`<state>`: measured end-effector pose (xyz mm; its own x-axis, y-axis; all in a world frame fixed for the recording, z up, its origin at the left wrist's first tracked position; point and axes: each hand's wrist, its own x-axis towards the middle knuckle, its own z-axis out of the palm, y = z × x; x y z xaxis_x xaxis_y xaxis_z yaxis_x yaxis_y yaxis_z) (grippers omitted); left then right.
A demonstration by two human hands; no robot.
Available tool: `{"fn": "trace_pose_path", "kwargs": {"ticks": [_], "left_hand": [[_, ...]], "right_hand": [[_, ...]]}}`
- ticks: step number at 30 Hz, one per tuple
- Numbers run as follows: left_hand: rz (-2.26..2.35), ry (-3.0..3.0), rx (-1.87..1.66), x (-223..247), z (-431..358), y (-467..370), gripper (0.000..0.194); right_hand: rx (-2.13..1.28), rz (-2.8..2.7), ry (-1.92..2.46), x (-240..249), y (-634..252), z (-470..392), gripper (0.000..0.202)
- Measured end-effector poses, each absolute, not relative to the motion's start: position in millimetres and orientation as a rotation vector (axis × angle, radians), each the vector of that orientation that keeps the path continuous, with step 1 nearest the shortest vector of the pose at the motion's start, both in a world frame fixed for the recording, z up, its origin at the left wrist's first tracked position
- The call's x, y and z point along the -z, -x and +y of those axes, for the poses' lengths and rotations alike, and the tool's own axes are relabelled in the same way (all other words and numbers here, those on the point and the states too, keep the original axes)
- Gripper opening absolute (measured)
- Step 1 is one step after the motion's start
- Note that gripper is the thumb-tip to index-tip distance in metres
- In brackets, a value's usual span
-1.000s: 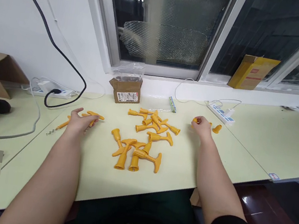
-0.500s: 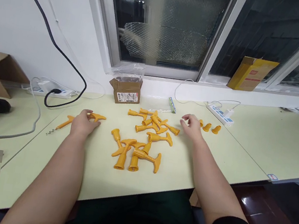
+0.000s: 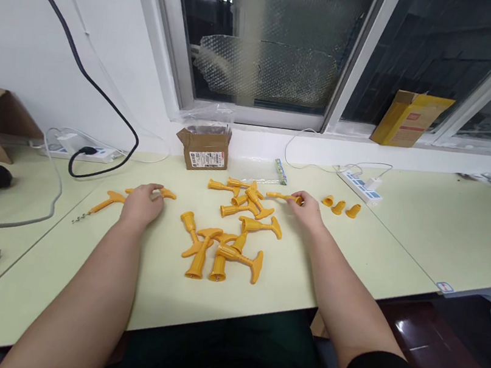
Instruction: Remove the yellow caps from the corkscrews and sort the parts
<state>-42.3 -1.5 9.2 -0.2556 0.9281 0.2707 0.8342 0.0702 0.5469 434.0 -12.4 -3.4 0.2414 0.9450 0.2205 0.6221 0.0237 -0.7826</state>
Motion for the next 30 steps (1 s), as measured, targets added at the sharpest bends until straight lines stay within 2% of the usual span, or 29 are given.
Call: {"fn": "trace_pose_path", "kwargs": {"ticks": [5, 10, 13, 17, 21, 24, 27, 30], "left_hand": [[1.722, -2.102, -1.320, -25, -22, -7, 0.034], [1.079, -2.441, -1.148, -38, -55, -74, 0.050], [0.949, -2.542, -1.059, -37, -64, -92, 0.042], [0.922, -2.634, -1.118, -35, -62, -92, 0.038], [0.882, -2.646, -1.136, -37, -61, -88, 0.038], [0.985, -2.484, -1.163, -38, -64, -90, 0.034], [1.231, -1.995, -1.250, -34, -65, -94, 0.029], [1.265, -1.552, -1.290, -30, -60, -96, 0.030]], "right_hand": [[-0.975, -1.139, 1.284, -8, -410, -18, 0.039], [-1.435, -1.128, 1.047, -12, -363, -36, 0.044], [-1.617, -1.068, 1.033, -18, -345, -47, 0.037], [-1.778, -0.993, 1.089, -24, -345, -50, 0.029], [-1.829, -1.047, 1.109, -22, -352, -48, 0.030], [-1.780, -1.188, 1.052, -17, -350, -50, 0.040], [-1.518, -1.468, 0.900, -12, -345, -53, 0.045], [-1.252, -1.654, 0.816, -7, -341, -54, 0.041]]}}
